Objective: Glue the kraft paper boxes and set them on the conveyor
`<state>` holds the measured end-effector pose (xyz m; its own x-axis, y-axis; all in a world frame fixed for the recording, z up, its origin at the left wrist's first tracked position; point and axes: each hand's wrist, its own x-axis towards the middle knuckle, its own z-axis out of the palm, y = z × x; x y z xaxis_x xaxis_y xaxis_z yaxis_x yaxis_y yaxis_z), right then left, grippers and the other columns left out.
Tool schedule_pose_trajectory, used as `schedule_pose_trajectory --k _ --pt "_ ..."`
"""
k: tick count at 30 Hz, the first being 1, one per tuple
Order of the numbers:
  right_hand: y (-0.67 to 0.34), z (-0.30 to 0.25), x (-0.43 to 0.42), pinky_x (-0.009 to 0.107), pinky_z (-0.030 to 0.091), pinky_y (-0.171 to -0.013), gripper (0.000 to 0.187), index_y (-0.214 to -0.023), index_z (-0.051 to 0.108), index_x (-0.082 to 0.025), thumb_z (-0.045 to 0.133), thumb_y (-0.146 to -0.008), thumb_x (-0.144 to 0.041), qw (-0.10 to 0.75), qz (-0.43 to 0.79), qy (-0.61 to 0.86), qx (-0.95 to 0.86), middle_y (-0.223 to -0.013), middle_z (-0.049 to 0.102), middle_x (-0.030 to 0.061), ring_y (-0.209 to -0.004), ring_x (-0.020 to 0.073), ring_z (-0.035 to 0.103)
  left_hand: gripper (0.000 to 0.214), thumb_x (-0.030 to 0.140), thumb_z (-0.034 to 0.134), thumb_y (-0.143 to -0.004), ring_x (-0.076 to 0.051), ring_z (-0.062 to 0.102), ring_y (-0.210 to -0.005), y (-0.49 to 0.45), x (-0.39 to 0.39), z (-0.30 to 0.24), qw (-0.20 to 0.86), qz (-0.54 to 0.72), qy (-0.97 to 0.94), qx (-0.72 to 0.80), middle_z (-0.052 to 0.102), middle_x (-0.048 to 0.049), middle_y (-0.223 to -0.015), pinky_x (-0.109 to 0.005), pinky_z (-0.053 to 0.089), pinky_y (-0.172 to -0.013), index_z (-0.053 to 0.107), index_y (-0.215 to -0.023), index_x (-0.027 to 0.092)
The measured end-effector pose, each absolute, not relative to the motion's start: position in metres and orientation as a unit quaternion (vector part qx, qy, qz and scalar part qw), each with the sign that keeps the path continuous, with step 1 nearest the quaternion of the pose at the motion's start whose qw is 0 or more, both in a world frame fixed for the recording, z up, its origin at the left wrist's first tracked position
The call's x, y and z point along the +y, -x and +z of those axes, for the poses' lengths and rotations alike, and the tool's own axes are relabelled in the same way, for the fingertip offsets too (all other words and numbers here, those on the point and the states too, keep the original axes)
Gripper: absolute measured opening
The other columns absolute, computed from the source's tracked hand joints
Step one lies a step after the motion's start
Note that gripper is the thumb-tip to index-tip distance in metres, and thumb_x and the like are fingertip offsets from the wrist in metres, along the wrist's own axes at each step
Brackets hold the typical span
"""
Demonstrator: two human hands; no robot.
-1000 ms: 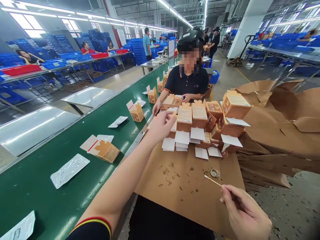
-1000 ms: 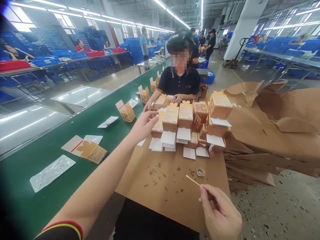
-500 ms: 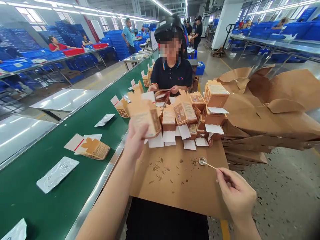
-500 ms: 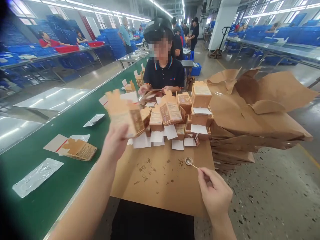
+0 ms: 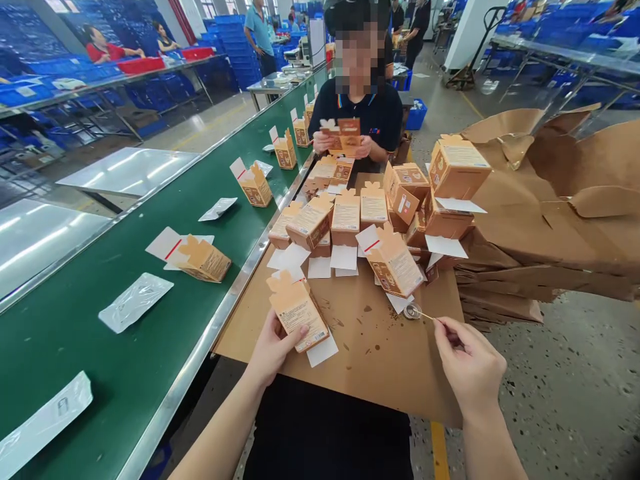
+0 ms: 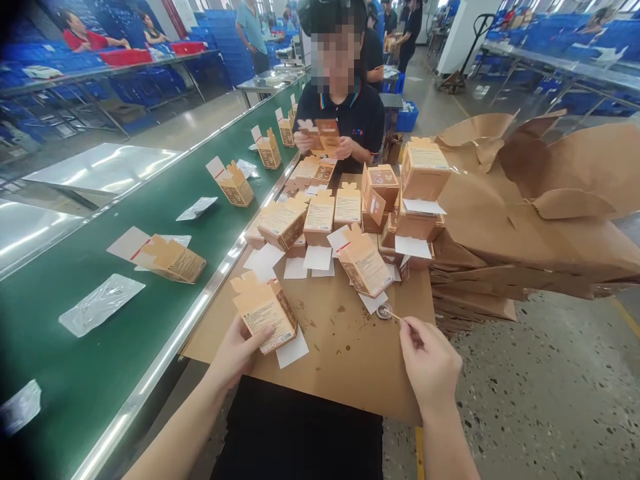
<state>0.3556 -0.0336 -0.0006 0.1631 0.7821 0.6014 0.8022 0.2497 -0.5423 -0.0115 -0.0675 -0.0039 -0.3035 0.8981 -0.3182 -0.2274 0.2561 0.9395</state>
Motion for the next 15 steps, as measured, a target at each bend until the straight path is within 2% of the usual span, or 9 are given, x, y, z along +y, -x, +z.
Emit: schedule_pose_trajectory --k 5,9,11,15 --pt "-0.356 0.007 -0.050 0.034 0.061 -0.062 0.045 -0.081 0.086 -0.026 0.075 -0.113 -0.055 0.485 0.014 0.625 -0.612 -0.071 0.080 0.0059 -0.059 0.0206 0.071 0.087 0.065 0.112 -0.072 -0.041 0.085 -0.133 0.013 -0.069 0.002 0.506 0.548 -0.298 0.596 0.087 -0.0167 -0.141 -0.053 0.070 -0.113 0.072 -0.138 0.024" --pt "-0.323 0.005 -0.071 0.033 0.063 -0.061 0.035 -0.090 0.089 -0.024 0.083 -0.111 -0.051 0.514 0.133 0.606 -0.592 -0.074 0.081 0.0049 -0.058 0.0196 0.072 0.091 0.063 0.112 -0.071 -0.040 0.085 -0.133 0.012 -0.066 -0.005 0.488 0.548 -0.317 0.602 0.086 -0.0152 -0.142 -0.053 0.070 -0.114 0.069 -0.142 0.026" --pt "-0.291 0.000 -0.079 0.029 0.062 -0.059 0.027 -0.094 0.090 -0.025 0.081 -0.113 -0.042 0.498 0.221 0.558 -0.626 -0.077 0.082 0.0033 -0.059 0.0177 0.073 0.092 0.063 0.113 -0.067 -0.040 0.085 -0.130 0.011 -0.060 -0.009 0.493 0.541 -0.325 0.599 0.086 -0.0143 -0.139 -0.054 0.070 -0.113 0.067 -0.138 0.026" --pt "-0.233 -0.016 -0.085 0.026 0.062 -0.059 0.031 -0.091 0.087 -0.026 0.069 -0.116 -0.030 0.462 0.300 0.494 -0.673 -0.076 0.080 0.0032 -0.062 0.0167 0.072 0.087 0.060 0.113 -0.067 -0.038 0.085 -0.129 0.012 -0.050 -0.013 0.525 0.509 -0.330 0.597 0.087 -0.0121 -0.132 -0.055 0.069 -0.112 0.063 -0.130 0.027"
